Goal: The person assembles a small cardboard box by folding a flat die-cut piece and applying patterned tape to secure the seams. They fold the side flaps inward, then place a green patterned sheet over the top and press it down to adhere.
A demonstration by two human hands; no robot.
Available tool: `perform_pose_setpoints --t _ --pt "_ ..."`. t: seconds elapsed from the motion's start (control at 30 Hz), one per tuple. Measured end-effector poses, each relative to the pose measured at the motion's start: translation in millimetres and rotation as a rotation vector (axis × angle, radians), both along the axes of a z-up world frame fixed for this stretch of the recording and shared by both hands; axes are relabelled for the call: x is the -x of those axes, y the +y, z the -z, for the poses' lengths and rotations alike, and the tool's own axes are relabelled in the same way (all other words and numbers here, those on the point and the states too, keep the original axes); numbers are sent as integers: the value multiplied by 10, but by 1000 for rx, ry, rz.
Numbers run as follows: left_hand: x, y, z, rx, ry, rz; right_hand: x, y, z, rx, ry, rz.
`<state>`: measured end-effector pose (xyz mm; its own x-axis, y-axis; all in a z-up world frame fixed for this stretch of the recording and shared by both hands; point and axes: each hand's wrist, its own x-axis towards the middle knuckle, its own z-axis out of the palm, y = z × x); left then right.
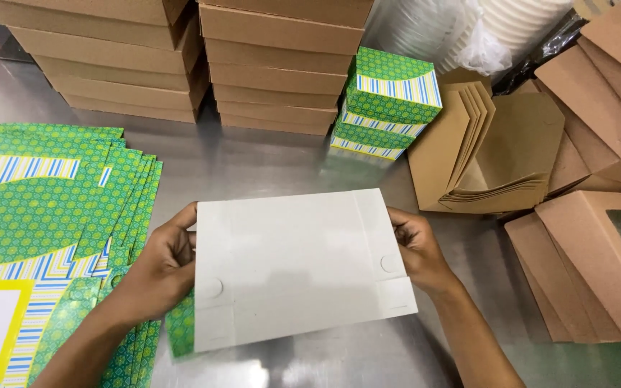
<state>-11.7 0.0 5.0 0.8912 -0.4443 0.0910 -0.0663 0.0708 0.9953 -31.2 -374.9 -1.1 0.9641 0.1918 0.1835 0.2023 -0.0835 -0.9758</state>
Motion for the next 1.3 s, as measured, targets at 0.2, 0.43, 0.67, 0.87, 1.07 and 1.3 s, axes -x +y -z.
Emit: perform_pose_setpoints --t 0.2,0.43,0.67,0.87,1.07,1.3 --pt "16 -57 -281 -58 543 8 44 -79 21 -220 460 -49" --pt "-106 -80 8 -391 635 47 -56 246 -190 170 802 -156" --pt "-22 -139 -92 -873 279 26 16 241 -274 402 688 -239" --pt "42 -122 11 -1122 -421 -172 59 334 -434 563 518 -143" --pt "65 -192 81 -948 -512 -179 27 356 -383 662 378 -11" --pt "163 -341 196 -891 -660 -97 30 376 -187 721 -43 -55"
